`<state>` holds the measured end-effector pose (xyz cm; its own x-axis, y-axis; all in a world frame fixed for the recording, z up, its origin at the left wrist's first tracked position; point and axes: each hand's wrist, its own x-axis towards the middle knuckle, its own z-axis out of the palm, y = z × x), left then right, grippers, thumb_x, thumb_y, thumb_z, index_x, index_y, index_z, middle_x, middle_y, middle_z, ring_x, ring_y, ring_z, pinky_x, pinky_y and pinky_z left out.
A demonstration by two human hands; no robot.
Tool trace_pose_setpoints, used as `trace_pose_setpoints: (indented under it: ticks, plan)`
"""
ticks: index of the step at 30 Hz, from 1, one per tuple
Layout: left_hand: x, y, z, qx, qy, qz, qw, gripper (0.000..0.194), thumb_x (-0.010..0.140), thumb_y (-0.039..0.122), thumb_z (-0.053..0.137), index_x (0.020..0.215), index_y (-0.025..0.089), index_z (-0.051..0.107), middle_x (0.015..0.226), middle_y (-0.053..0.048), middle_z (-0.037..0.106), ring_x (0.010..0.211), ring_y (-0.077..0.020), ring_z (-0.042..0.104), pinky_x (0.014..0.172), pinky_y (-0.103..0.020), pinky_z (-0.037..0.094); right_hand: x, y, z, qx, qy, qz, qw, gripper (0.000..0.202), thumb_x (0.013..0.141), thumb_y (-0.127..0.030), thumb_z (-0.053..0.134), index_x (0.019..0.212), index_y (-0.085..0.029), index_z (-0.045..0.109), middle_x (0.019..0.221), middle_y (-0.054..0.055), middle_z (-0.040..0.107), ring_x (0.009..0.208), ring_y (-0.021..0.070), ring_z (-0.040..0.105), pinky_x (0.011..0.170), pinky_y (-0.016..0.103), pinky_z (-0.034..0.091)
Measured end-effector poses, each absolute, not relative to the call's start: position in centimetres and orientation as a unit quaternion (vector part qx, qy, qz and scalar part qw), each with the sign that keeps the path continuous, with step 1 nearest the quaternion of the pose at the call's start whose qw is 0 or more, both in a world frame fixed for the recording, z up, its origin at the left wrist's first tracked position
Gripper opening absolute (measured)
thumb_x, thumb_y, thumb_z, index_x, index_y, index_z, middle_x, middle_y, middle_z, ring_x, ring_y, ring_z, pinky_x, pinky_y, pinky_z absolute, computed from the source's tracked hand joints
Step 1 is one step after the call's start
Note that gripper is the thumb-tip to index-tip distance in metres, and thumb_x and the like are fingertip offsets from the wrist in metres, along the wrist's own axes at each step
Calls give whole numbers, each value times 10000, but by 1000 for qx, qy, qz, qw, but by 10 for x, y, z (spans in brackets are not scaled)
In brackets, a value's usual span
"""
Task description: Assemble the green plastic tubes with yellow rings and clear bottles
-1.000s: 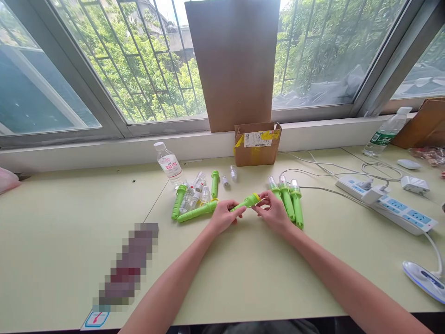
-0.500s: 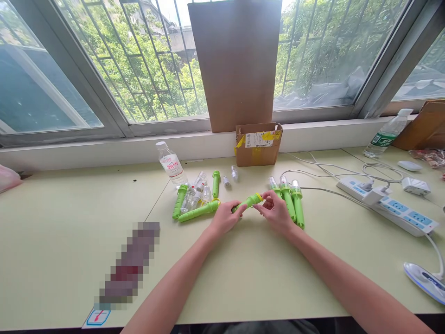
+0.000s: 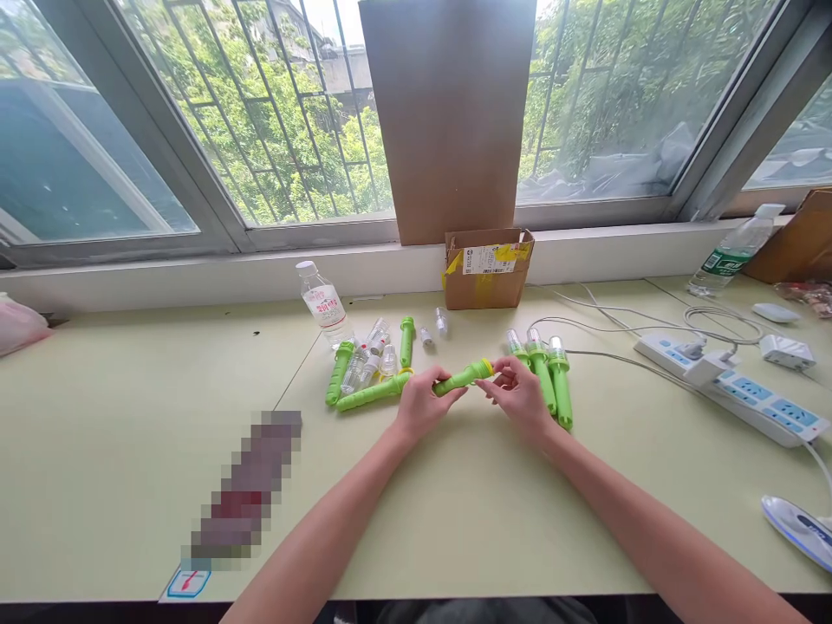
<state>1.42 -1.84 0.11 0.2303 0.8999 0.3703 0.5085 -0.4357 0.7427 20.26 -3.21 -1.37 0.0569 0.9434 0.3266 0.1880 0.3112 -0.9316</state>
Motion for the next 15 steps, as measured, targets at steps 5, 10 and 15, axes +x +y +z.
trace_pose_setpoints:
  ticks: [5,10,15]
  plan:
    - [14,-19,0,733,487,397,262,288,755,467,622,739,184,572,620,27,558,552,-106,473,538,-230,344,204,-29,-16,-477,-612,361,518,461,681,-523,704,910,-230,432,880,37,608,692,203,662,441,292,559]
    - [15,-19,1,724,487,394,289,317,747,489,621,711,178,569,606,27,543,542,-103,460,530,-232,339,202,-30,-15,-486,-604,355,523,421,713,-536,661,868,-233,413,888,50,589,773,231,663,411,278,553]
    - [15,-19,3,706,484,393,336,351,732,516,628,701,173,559,607,25,548,525,-100,476,499,-228,352,201,-32,-12,-480,-604,352,530,404,721,-519,669,866,-229,427,887,52,623,768,227,675,447,276,558]
